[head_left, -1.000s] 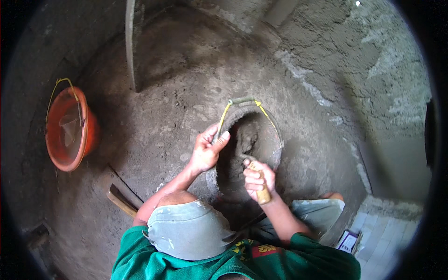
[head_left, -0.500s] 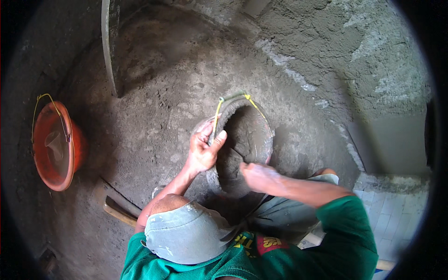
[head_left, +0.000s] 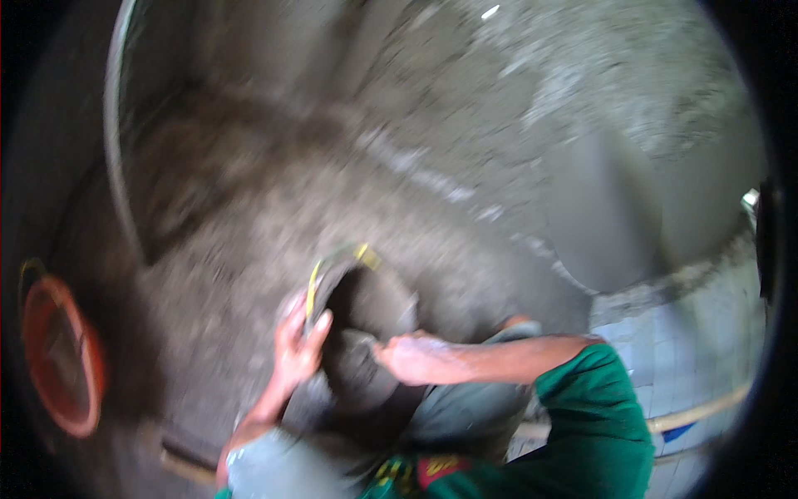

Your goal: The person applies mortar from a bucket onto a masonry wall, smoothing it with a trowel.

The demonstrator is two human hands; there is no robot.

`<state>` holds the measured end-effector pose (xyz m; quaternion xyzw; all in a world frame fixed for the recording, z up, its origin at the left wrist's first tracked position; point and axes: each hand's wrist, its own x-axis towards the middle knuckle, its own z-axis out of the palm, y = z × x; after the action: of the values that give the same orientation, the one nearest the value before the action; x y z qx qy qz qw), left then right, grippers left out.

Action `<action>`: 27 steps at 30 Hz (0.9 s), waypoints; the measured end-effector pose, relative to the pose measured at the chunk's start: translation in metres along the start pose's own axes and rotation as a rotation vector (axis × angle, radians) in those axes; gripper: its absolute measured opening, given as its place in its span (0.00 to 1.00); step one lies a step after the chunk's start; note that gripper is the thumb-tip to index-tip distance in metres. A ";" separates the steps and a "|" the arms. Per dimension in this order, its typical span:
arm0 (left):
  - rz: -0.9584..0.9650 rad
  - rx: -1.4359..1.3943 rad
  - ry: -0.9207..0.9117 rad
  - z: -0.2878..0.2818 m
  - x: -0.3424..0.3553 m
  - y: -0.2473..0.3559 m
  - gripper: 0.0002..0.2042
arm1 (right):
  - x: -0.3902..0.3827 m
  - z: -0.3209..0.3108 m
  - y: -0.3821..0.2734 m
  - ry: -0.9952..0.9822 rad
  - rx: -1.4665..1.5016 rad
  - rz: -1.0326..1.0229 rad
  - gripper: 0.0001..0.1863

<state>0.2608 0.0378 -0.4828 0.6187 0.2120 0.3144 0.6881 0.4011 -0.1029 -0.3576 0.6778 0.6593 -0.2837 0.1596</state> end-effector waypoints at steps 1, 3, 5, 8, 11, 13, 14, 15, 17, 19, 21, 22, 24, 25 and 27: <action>0.077 0.032 -0.020 -0.001 0.001 0.005 0.21 | 0.000 -0.003 0.018 0.106 -0.004 -0.059 0.19; 0.074 -0.050 -0.036 -0.003 -0.001 -0.003 0.21 | 0.015 0.013 0.052 0.099 -0.040 0.234 0.10; -0.050 -0.183 -0.044 0.000 0.003 -0.008 0.18 | 0.030 0.169 0.142 0.009 -0.214 -0.426 0.14; -0.023 -0.235 0.055 0.000 -0.005 -0.016 0.11 | 0.023 0.117 0.036 -0.565 1.135 0.404 0.03; -0.112 -0.306 -0.012 -0.007 -0.011 -0.002 0.13 | 0.012 0.115 -0.002 -0.472 1.464 0.323 0.07; 0.039 -0.247 0.099 0.005 -0.012 0.023 0.16 | 0.015 0.078 -0.029 -0.388 1.975 0.411 0.06; -0.045 -0.271 0.085 0.007 -0.012 0.028 0.13 | 0.022 0.084 -0.024 -0.386 1.966 0.397 0.06; -0.128 -0.291 0.071 0.006 -0.010 0.035 0.10 | 0.033 0.094 -0.019 -0.387 2.317 0.183 0.08; -0.155 -0.290 0.042 0.007 -0.006 0.045 0.10 | 0.046 0.098 -0.019 -0.282 2.854 -0.187 0.09; 0.001 -0.325 0.107 0.014 -0.004 0.050 0.10 | 0.044 0.088 -0.007 -0.156 2.900 -0.214 0.09; -0.027 -0.354 0.033 0.005 -0.004 0.038 0.12 | 0.035 0.084 0.022 -0.398 2.852 -0.249 0.13; -0.082 -0.330 -0.010 0.001 0.001 0.033 0.12 | 0.006 0.049 0.009 -0.111 2.297 0.169 0.07; -0.103 -0.306 -0.002 -0.002 -0.007 0.022 0.13 | -0.017 -0.002 0.015 -0.228 1.159 0.145 0.12; -0.068 -0.297 0.013 -0.001 -0.008 0.015 0.14 | -0.026 -0.045 -0.001 -0.216 0.522 0.158 0.13; -0.038 -0.303 -0.037 0.004 -0.007 0.051 0.15 | 0.010 0.040 0.075 0.237 0.091 0.040 0.14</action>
<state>0.2500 0.0320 -0.4326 0.5092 0.1611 0.3182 0.7833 0.4673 -0.1239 -0.4066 0.7262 0.6462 -0.2279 0.0556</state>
